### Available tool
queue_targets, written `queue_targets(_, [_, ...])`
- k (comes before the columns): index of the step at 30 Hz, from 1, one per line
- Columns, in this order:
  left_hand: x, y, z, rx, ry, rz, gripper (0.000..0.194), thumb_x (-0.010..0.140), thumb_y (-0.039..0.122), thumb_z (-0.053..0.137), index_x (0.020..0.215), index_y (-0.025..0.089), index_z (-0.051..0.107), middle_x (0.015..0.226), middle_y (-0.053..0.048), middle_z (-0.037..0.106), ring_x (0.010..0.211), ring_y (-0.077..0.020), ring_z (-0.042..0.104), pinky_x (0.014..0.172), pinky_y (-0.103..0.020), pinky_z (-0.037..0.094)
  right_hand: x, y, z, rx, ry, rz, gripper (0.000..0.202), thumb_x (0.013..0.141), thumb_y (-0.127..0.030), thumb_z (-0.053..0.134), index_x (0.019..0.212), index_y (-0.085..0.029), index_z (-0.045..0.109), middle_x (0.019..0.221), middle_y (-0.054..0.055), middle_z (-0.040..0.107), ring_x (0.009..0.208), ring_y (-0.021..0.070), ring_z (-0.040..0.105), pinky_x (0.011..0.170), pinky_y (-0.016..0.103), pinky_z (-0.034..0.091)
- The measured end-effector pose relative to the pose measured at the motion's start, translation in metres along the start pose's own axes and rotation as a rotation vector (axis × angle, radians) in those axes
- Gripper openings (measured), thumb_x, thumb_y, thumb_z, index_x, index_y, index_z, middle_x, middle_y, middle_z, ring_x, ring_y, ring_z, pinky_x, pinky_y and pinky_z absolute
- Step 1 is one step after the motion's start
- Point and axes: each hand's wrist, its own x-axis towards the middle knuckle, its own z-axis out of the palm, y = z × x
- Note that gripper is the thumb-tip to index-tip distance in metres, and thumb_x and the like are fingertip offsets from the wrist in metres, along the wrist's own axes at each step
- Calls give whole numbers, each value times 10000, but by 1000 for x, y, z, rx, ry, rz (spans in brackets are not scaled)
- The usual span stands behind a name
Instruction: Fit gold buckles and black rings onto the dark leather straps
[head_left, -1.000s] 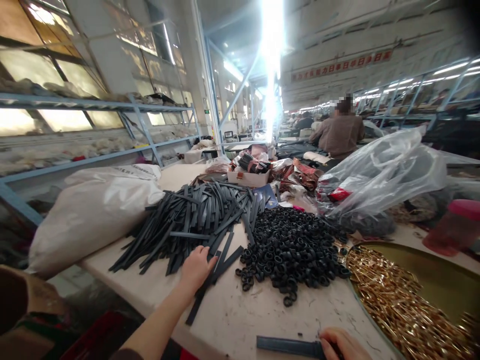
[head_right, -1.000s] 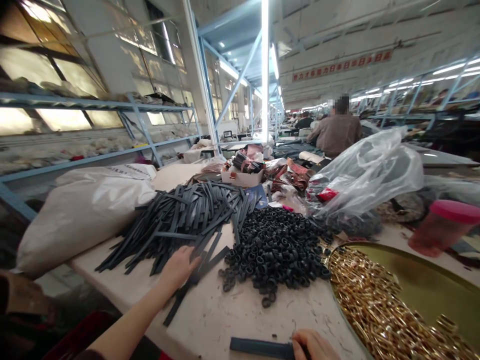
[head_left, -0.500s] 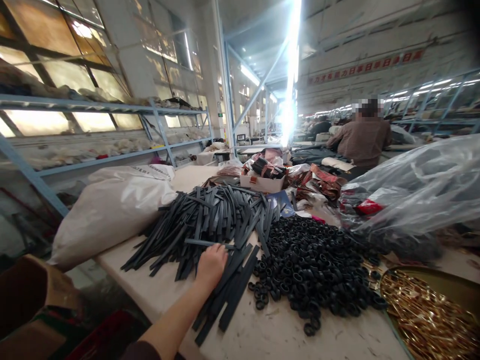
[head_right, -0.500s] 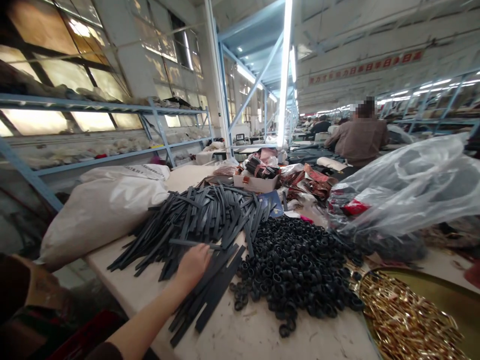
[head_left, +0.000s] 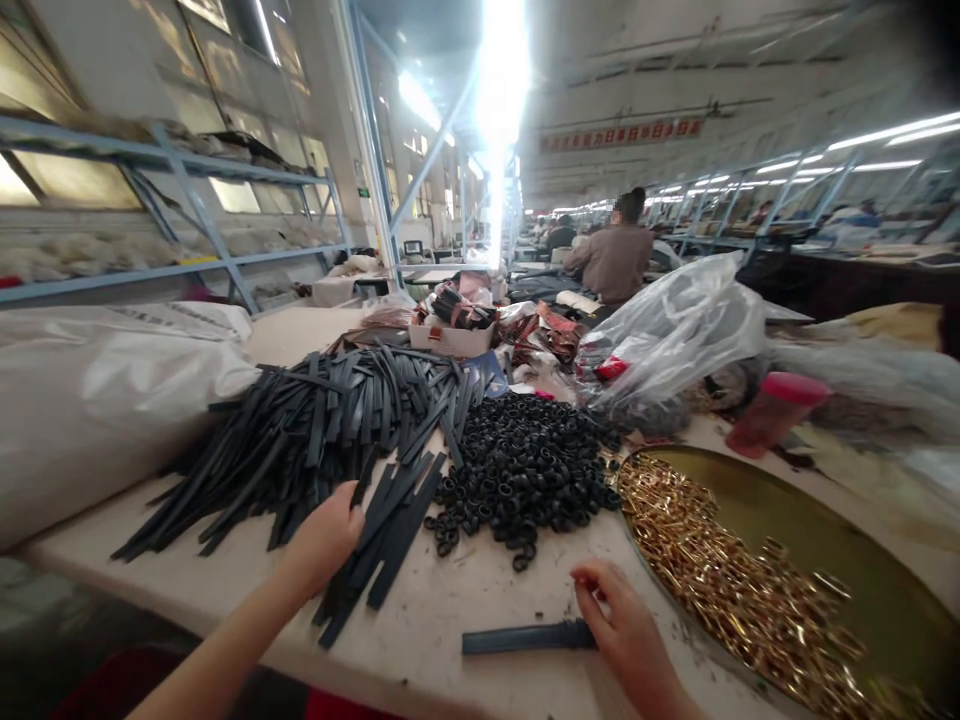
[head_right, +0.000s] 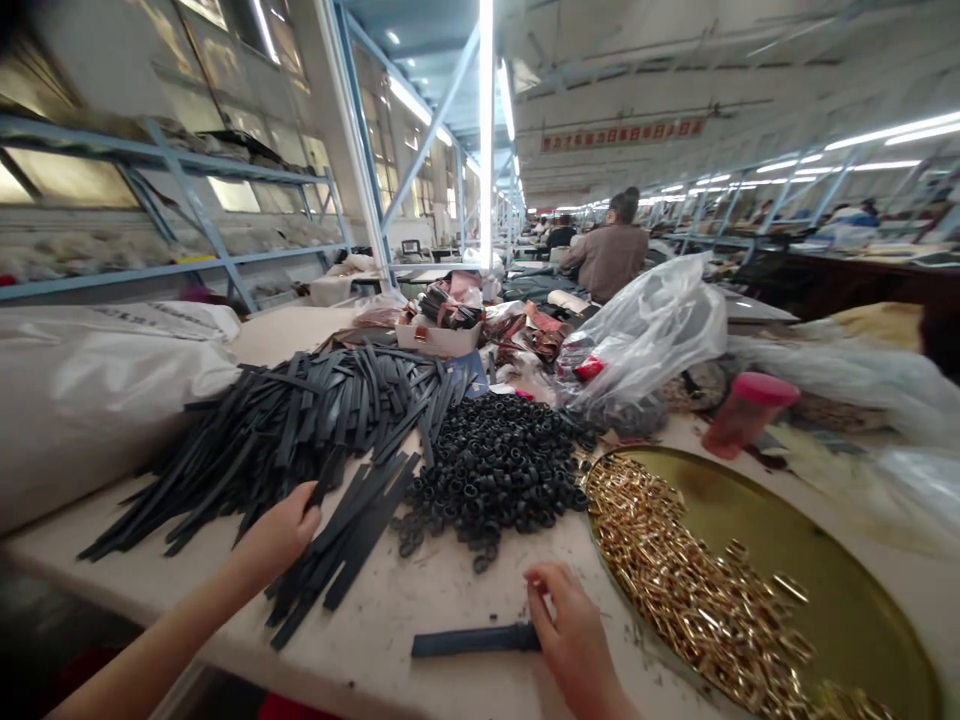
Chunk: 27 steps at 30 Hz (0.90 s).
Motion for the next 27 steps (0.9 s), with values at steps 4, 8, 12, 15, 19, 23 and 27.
queue_targets(4, [-69,64,-1,-729,-437,6,360,756,171,334,1102,146,431,792,-13,650,541,-88,585,484,-177,425,36,-33,4,-231,-278,-140,194,809,-161,462,913,-212,617,868,45,624,802,179,592,707,268,447])
queue_targets(8, [-119,107,21,-1519,-768,-183,450,603,179,437,1050,138,406,693,-3,625,421,-58,497,403,-155,301,47,-48,15,-295,-311,-136,122,723,-107,554,740,-186,646,748,60,625,759,218,588,670,288,405])
queue_targets(12, [-134,117,38,-1609,-896,-220,502,510,191,475,1005,145,404,625,8,628,390,-69,489,383,-162,277,36,-39,12,-260,-330,-103,131,722,-101,534,704,-188,630,714,43,605,692,199,573,620,279,378])
queue_targets(15, [-135,118,41,-1601,-933,-235,511,496,197,475,1000,150,405,637,8,636,391,-70,493,372,-165,275,32,-27,-1,-185,-292,-48,147,756,-133,487,736,-194,620,768,44,584,733,200,552,664,295,372])
queue_targets(19, [-136,123,42,-1606,-946,-245,537,494,190,458,1025,139,400,663,-8,641,406,-76,508,363,-167,265,28,-11,-17,-40,-215,84,144,761,-164,437,795,-182,575,773,45,566,740,204,532,700,326,374])
queue_targets(23, [-134,128,48,-1615,-979,-231,589,464,144,436,1051,120,397,674,-15,639,404,-74,510,387,-173,279,15,-10,-26,144,-192,247,117,737,-158,394,806,-180,486,674,18,575,619,176,541,582,297,411])
queue_targets(27, [-134,136,52,-1629,-954,-185,604,474,106,405,1077,135,397,595,31,593,379,-64,472,394,-171,258,-2,-35,-29,703,-269,533,72,753,-163,460,818,-191,449,738,2,631,580,101,558,562,223,450])
